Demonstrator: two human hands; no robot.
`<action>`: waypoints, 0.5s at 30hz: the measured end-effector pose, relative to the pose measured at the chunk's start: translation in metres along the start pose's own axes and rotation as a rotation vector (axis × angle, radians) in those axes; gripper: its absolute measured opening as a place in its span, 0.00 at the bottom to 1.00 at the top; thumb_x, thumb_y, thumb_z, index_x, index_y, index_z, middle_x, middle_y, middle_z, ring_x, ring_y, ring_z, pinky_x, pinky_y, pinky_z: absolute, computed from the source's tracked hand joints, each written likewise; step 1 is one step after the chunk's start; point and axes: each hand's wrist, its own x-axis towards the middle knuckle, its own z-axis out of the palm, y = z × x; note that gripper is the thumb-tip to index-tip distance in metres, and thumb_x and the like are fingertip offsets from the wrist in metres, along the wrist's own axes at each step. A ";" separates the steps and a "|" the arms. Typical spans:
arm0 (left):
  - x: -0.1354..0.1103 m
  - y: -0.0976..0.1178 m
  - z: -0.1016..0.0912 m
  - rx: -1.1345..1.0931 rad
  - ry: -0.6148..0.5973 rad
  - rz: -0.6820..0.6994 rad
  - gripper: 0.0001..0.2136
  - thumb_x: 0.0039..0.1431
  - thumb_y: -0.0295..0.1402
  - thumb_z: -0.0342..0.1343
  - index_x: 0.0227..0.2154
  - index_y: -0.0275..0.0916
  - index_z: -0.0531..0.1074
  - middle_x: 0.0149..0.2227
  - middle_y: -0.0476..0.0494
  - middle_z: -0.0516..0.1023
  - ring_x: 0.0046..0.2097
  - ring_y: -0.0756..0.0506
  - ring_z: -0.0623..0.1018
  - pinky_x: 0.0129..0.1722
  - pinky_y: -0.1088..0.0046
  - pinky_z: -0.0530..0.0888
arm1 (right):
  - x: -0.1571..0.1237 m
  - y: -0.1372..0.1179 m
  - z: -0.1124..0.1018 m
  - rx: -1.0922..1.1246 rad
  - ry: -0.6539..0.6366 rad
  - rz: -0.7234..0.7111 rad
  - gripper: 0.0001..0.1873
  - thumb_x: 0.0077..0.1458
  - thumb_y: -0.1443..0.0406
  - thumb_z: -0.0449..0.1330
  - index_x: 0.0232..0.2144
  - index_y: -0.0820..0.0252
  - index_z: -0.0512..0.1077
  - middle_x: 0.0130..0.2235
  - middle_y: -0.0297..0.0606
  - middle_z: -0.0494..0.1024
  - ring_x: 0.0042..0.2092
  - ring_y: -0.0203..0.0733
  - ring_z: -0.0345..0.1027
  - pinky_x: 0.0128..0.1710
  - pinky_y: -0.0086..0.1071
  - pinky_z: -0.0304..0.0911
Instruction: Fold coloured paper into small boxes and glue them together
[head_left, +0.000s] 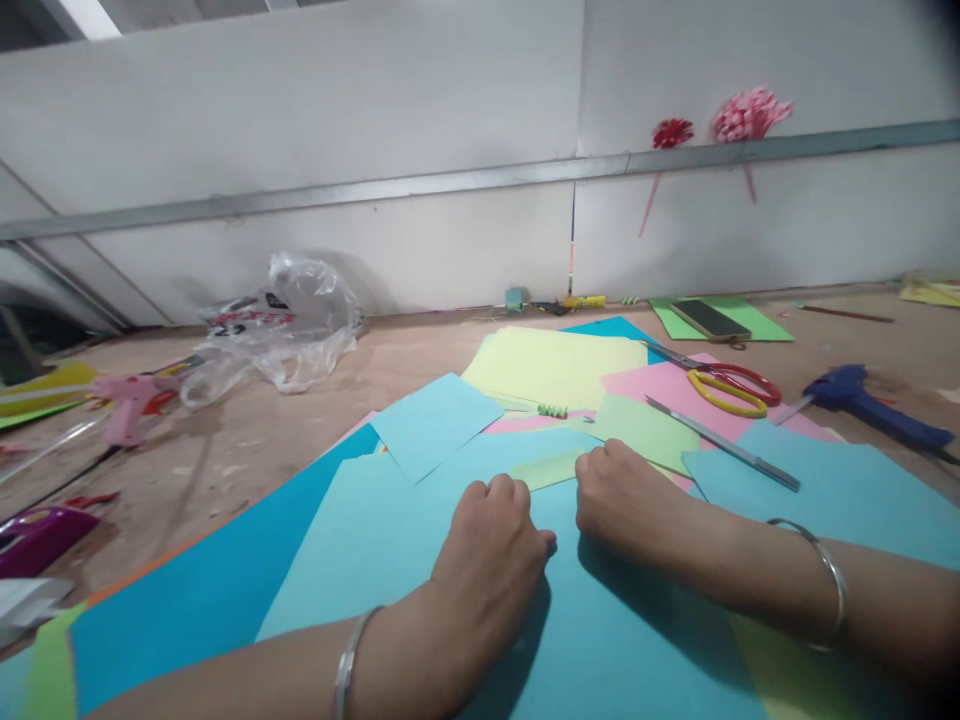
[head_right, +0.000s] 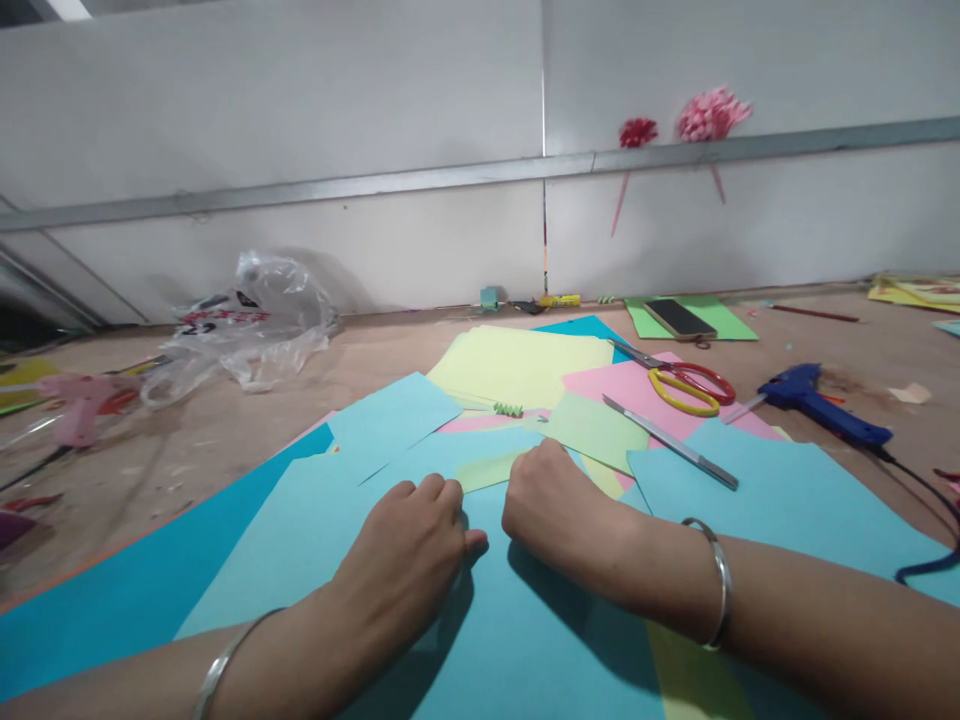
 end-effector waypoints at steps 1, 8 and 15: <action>0.000 0.001 0.001 0.012 0.019 -0.013 0.08 0.60 0.33 0.57 0.28 0.38 0.79 0.29 0.40 0.72 0.33 0.42 0.69 0.28 0.67 0.63 | 0.000 0.000 0.000 -0.001 0.018 -0.001 0.13 0.47 0.79 0.57 0.17 0.63 0.69 0.22 0.39 0.69 0.25 0.36 0.55 0.26 0.33 0.40; 0.008 0.004 0.009 -0.090 0.075 -0.059 0.19 0.58 0.40 0.59 0.44 0.27 0.74 0.40 0.30 0.76 0.40 0.38 0.73 0.41 0.58 0.73 | 0.010 -0.001 -0.003 0.063 0.145 0.086 0.09 0.58 0.75 0.53 0.35 0.64 0.73 0.30 0.43 0.74 0.30 0.42 0.63 0.27 0.36 0.42; 0.010 -0.004 0.004 -0.115 0.046 0.064 0.09 0.59 0.28 0.51 0.29 0.34 0.75 0.31 0.37 0.75 0.33 0.41 0.73 0.33 0.62 0.73 | 0.019 -0.005 -0.009 0.179 0.007 0.064 0.10 0.60 0.73 0.52 0.43 0.66 0.69 0.32 0.44 0.76 0.32 0.43 0.66 0.25 0.36 0.44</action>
